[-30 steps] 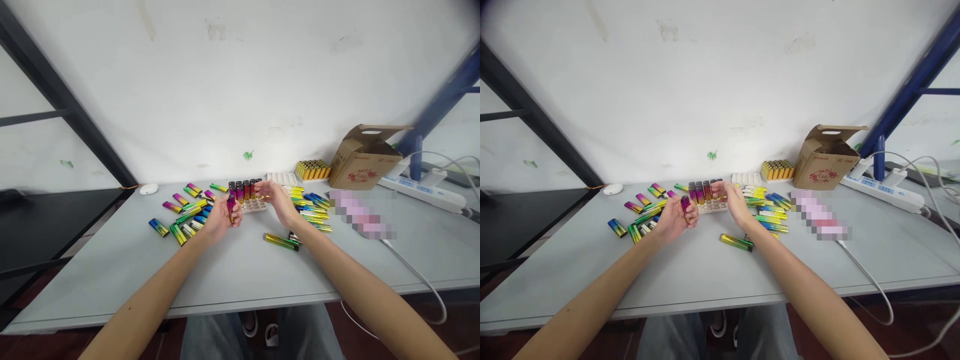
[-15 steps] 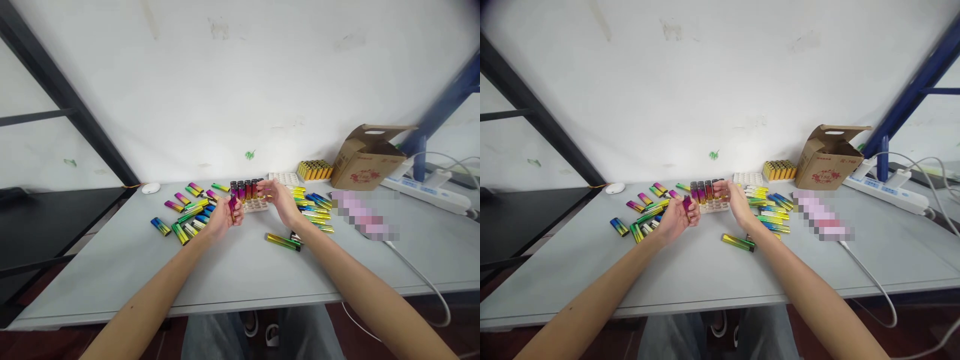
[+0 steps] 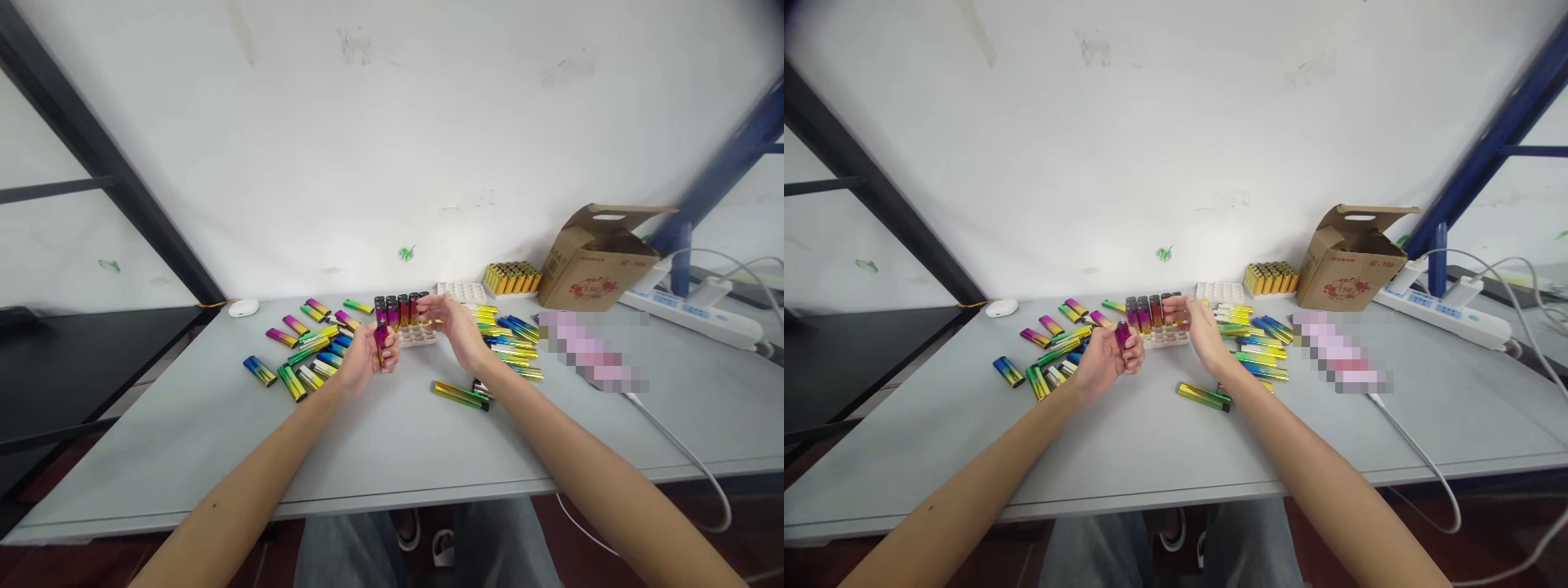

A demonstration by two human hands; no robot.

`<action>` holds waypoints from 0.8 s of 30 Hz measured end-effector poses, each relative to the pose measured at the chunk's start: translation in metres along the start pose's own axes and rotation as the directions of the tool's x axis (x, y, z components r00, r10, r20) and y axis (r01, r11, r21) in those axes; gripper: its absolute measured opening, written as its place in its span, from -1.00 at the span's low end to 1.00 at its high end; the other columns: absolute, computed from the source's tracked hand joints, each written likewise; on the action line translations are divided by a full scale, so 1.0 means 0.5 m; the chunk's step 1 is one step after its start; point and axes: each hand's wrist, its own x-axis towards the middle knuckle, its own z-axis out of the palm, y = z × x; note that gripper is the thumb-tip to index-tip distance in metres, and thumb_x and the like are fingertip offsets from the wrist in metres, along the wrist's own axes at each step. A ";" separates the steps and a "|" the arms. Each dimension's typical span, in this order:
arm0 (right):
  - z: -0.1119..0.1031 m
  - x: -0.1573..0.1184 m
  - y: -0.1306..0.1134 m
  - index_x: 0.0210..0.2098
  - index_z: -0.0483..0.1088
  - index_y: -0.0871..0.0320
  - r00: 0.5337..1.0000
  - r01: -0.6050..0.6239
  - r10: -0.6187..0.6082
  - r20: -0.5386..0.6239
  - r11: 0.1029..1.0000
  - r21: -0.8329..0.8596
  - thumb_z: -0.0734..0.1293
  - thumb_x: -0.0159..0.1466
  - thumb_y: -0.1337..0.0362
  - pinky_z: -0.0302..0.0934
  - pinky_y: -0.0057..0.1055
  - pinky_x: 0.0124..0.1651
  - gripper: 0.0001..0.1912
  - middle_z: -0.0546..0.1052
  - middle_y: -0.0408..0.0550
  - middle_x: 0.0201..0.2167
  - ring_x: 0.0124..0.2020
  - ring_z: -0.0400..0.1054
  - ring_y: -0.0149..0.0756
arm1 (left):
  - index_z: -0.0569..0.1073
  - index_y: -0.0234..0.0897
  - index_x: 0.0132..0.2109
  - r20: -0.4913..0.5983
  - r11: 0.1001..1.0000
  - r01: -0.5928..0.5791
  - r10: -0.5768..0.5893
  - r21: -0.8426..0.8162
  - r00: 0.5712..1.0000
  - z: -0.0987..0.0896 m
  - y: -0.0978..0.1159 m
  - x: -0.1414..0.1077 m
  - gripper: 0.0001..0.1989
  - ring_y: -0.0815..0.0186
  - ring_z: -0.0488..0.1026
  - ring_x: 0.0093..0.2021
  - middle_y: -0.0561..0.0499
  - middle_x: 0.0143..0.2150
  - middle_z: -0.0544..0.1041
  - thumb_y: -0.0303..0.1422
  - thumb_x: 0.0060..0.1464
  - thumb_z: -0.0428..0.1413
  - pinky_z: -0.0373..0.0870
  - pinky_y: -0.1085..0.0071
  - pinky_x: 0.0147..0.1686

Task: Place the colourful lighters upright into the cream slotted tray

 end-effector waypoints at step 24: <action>0.009 -0.018 -0.004 -0.17 0.53 0.10 0.972 0.209 -0.159 0.171 0.921 -0.328 0.32 0.22 0.09 0.32 -0.29 -0.17 -0.72 0.59 -0.02 -0.19 -0.20 0.45 -0.21 | 0.42 -0.35 -0.15 -0.025 0.969 -0.003 0.010 0.246 1.000 -0.001 -0.015 0.006 -0.70 0.30 0.54 -0.38 -0.21 -0.10 0.56 -0.15 0.17 0.11 0.52 0.39 -0.50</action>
